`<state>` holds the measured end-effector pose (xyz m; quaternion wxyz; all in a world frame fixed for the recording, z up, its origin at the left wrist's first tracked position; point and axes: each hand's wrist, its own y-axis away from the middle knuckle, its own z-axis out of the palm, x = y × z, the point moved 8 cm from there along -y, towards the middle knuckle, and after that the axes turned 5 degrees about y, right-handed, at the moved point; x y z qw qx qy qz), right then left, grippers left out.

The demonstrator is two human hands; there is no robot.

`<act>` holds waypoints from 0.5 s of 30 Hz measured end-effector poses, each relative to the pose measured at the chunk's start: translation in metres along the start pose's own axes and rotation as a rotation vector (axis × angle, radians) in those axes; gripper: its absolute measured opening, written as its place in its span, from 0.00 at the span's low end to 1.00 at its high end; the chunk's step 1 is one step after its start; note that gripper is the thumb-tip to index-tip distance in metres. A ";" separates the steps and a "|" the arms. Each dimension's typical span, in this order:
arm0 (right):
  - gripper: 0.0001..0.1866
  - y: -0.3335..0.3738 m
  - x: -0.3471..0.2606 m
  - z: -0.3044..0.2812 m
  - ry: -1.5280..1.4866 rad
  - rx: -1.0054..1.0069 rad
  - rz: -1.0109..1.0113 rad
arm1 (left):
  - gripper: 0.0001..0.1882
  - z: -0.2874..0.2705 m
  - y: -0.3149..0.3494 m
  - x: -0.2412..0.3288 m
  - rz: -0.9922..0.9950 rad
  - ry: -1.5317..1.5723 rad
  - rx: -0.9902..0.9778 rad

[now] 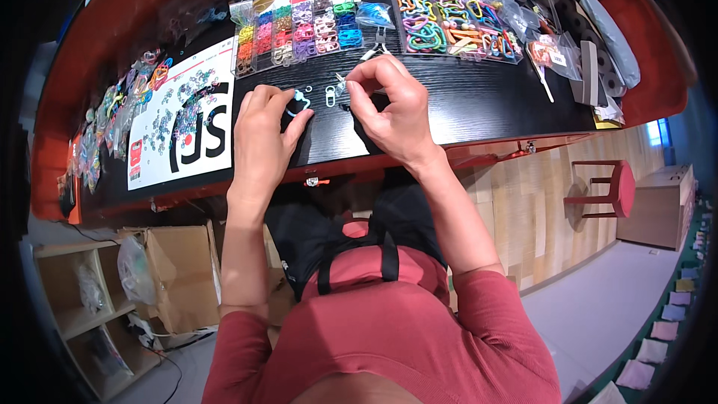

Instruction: The recorder is assembling small acrylic or plastic keychain charms by attaching metal rings and clasps using pliers.

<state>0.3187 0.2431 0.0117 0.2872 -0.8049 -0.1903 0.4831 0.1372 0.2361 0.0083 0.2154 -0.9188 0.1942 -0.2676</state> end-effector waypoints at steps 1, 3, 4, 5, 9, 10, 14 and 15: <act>0.04 0.000 0.002 0.001 -0.050 -0.006 0.029 | 0.16 0.000 -0.002 0.000 0.005 -0.004 -0.002; 0.04 0.000 0.004 0.000 -0.051 -0.008 0.023 | 0.12 0.015 -0.004 0.005 0.102 -0.266 -0.136; 0.04 0.001 0.005 0.001 -0.066 -0.019 0.021 | 0.09 0.016 -0.004 0.004 0.151 -0.311 -0.119; 0.04 0.001 0.005 0.002 -0.083 -0.026 0.018 | 0.09 0.014 -0.008 0.000 0.159 -0.318 -0.120; 0.04 0.001 0.008 0.001 -0.107 -0.029 0.012 | 0.07 -0.013 -0.021 -0.038 -0.174 0.174 0.117; 0.04 0.000 0.009 0.002 -0.111 -0.018 0.013 | 0.08 -0.008 -0.016 -0.048 -0.349 0.446 0.106; 0.04 -0.005 0.009 0.014 -0.166 -0.129 0.015 | 0.10 0.009 -0.008 -0.042 -0.573 0.962 0.001; 0.05 -0.006 0.008 0.018 -0.207 -0.166 0.022 | 0.10 0.014 -0.007 -0.037 -0.583 1.057 -0.049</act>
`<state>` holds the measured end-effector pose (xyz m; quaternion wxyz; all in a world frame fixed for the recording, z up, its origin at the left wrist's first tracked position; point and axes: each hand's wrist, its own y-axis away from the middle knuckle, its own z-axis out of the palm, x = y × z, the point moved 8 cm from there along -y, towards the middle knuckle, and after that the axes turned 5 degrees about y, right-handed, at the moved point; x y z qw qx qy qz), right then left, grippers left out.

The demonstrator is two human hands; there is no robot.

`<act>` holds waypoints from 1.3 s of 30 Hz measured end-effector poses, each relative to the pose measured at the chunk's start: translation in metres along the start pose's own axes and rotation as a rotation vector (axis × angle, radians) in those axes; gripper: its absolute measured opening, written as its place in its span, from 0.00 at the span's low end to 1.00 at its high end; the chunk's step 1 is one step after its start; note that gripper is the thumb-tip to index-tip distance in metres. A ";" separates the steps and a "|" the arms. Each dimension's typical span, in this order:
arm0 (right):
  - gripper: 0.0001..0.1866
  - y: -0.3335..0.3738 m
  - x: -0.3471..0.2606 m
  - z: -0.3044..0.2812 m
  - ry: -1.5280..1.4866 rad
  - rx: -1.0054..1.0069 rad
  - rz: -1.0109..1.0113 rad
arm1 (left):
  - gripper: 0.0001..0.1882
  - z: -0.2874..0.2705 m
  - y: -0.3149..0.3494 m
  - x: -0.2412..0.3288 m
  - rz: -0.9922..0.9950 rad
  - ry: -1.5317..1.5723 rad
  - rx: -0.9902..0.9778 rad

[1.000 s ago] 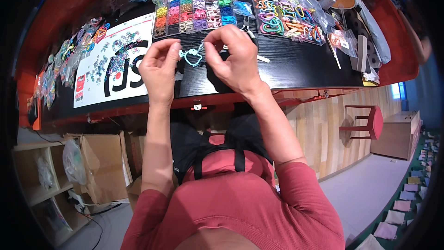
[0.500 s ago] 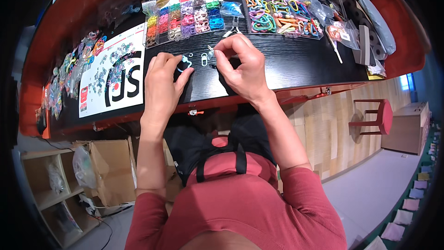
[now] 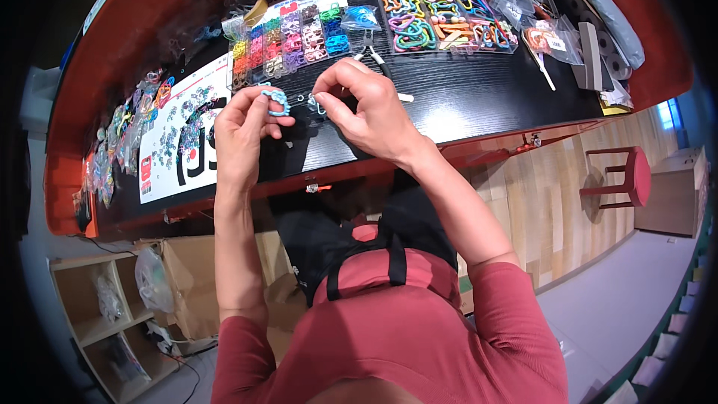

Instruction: The recorder is assembling small acrylic or plastic keychain charms by attaching metal rings and clasps using pliers.

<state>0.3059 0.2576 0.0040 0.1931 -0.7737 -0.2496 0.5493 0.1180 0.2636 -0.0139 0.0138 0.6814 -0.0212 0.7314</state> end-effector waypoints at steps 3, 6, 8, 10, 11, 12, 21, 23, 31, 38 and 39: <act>0.05 -0.002 0.002 0.004 -0.024 -0.024 0.007 | 0.11 0.008 0.002 -0.006 -0.047 0.036 -0.072; 0.05 -0.001 0.000 0.005 -0.026 -0.042 -0.019 | 0.11 0.013 0.002 -0.008 -0.093 0.053 -0.119; 0.05 -0.001 -0.002 0.006 -0.014 -0.053 -0.040 | 0.11 0.017 0.003 -0.009 -0.101 0.089 -0.172; 0.05 0.000 -0.007 0.008 0.016 -0.061 -0.099 | 0.11 0.018 0.004 -0.014 -0.114 0.138 -0.173; 0.05 0.000 -0.008 0.007 0.014 -0.063 -0.100 | 0.10 0.019 0.004 -0.015 -0.125 0.182 -0.177; 0.05 0.000 -0.009 0.007 0.023 -0.065 -0.111 | 0.10 0.019 0.004 -0.015 -0.124 0.183 -0.175; 0.06 0.002 -0.017 0.004 0.053 -0.026 -0.170 | 0.10 0.026 0.009 -0.025 -0.302 0.343 -0.219; 0.06 0.001 -0.018 0.003 0.050 -0.014 -0.180 | 0.10 0.029 0.010 -0.025 -0.326 0.391 -0.224; 0.08 0.002 -0.019 0.004 0.060 -0.023 -0.203 | 0.11 0.027 0.007 -0.031 -0.323 0.402 -0.233; 0.07 0.002 -0.019 0.004 0.056 -0.007 -0.221 | 0.10 0.033 0.009 -0.030 -0.343 0.422 -0.255; 0.07 0.002 -0.019 0.005 0.065 -0.008 -0.219 | 0.10 0.032 0.009 -0.030 -0.343 0.426 -0.253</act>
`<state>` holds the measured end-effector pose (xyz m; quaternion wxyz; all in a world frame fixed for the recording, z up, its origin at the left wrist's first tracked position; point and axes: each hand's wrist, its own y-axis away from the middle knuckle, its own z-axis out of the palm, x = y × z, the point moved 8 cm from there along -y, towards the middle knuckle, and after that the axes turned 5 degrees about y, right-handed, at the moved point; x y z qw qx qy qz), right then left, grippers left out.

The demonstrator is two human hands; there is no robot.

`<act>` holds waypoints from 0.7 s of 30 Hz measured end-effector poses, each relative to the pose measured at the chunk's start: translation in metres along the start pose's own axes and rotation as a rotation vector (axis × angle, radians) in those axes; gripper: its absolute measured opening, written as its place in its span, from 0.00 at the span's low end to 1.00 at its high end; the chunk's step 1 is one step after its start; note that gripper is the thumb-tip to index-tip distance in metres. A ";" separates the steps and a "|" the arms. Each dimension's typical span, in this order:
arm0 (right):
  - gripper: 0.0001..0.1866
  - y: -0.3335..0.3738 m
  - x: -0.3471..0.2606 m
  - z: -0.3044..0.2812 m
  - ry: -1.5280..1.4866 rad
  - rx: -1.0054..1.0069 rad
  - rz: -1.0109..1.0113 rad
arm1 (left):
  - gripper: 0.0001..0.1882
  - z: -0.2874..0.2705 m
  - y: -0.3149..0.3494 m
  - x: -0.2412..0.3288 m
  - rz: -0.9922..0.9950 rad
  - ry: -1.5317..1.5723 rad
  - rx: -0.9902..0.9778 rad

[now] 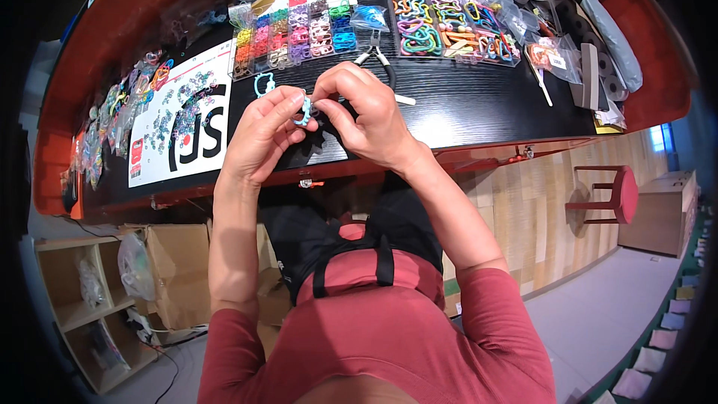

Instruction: The recorder is assembling small acrylic or plastic keychain charms by attaching metal rings and clasps using pliers.

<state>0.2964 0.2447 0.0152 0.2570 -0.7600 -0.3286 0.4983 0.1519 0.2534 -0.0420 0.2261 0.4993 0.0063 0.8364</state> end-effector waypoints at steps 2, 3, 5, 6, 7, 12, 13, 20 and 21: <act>0.07 0.000 0.000 0.001 0.010 -0.005 0.000 | 0.10 -0.002 -0.001 0.002 0.046 -0.037 0.001; 0.07 0.001 0.001 0.002 0.016 -0.018 0.014 | 0.10 -0.003 -0.002 0.002 0.048 -0.034 0.001; 0.07 0.001 0.001 0.003 0.023 -0.032 0.027 | 0.10 -0.006 -0.004 0.001 0.052 -0.085 0.023; 0.06 0.001 0.003 0.003 0.025 -0.028 0.051 | 0.10 -0.005 -0.004 0.001 0.054 -0.083 0.023; 0.06 0.002 0.005 0.003 0.028 -0.023 0.074 | 0.10 -0.005 -0.004 0.003 0.067 -0.123 0.049; 0.06 0.003 0.007 0.006 0.052 -0.047 0.080 | 0.10 -0.007 -0.005 0.004 0.106 -0.179 0.080; 0.06 0.003 0.007 0.006 0.053 -0.048 0.080 | 0.10 -0.008 -0.005 0.004 0.114 -0.177 0.083; 0.06 0.004 0.011 0.009 0.084 -0.082 0.115 | 0.11 -0.007 -0.005 0.008 0.097 -0.230 0.077; 0.06 0.003 0.011 0.010 0.086 -0.085 0.116 | 0.11 -0.008 -0.005 0.008 0.099 -0.229 0.080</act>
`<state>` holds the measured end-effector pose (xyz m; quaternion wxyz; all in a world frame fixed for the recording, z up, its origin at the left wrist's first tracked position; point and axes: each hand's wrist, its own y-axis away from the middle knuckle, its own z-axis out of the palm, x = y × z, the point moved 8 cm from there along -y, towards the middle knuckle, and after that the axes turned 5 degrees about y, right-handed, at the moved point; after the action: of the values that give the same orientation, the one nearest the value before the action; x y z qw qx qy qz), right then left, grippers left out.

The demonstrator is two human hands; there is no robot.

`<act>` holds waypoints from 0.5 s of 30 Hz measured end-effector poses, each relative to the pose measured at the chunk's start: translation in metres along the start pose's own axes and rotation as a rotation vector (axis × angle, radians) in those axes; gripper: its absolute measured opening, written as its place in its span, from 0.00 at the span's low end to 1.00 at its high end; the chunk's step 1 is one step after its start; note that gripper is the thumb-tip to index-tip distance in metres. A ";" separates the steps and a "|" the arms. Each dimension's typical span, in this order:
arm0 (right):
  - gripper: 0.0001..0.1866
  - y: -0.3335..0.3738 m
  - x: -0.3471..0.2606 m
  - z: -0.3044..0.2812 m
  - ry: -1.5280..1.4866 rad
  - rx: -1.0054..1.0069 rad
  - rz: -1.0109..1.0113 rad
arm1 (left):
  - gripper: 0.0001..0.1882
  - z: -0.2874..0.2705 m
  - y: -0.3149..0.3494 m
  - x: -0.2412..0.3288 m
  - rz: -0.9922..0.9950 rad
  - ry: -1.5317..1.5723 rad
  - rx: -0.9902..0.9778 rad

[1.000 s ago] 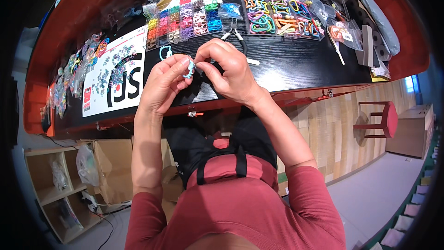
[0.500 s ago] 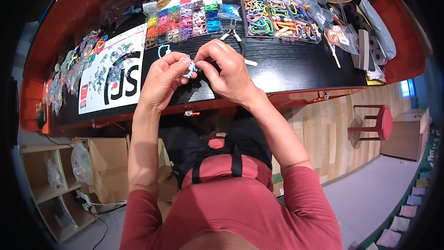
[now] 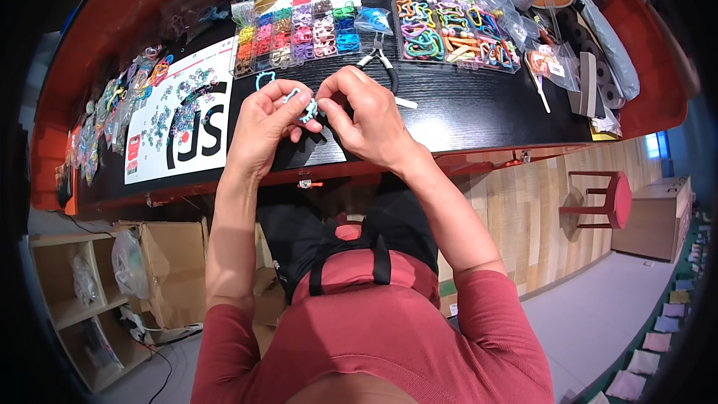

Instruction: The recorder is assembling small acrylic or plastic keychain charms by attaching metal rings and clasps using pliers.

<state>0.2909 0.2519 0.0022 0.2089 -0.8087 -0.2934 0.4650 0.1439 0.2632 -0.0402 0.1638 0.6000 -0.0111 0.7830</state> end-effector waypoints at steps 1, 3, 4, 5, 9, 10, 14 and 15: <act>0.06 -0.001 0.000 0.001 0.001 -0.003 0.000 | 0.12 -0.001 -0.001 0.001 0.016 0.000 0.007; 0.06 -0.002 0.000 0.002 -0.005 -0.012 -0.007 | 0.12 -0.004 -0.001 0.000 0.037 0.002 0.021; 0.06 -0.003 -0.001 0.002 -0.008 -0.017 -0.010 | 0.13 -0.004 -0.002 0.000 0.039 0.011 0.025; 0.06 -0.004 -0.002 0.003 -0.009 -0.017 -0.019 | 0.13 -0.006 -0.002 0.001 0.043 0.018 0.028; 0.06 0.003 0.002 -0.008 -0.018 -0.015 0.049 | 0.16 0.009 -0.006 -0.003 0.016 0.023 -0.027; 0.06 0.002 0.007 -0.010 -0.036 -0.011 0.115 | 0.16 0.012 -0.007 -0.001 0.002 0.007 -0.050; 0.06 0.004 0.003 0.006 -0.061 0.016 0.000 | 0.16 -0.002 0.003 -0.009 0.004 0.032 0.042; 0.06 0.005 0.000 0.008 -0.041 0.008 -0.008 | 0.16 -0.007 0.005 -0.010 0.021 0.009 0.048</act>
<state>0.2854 0.2490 -0.0047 0.2081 -0.7971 -0.2987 0.4817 0.1388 0.2574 -0.0508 0.1409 0.5999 0.0022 0.7875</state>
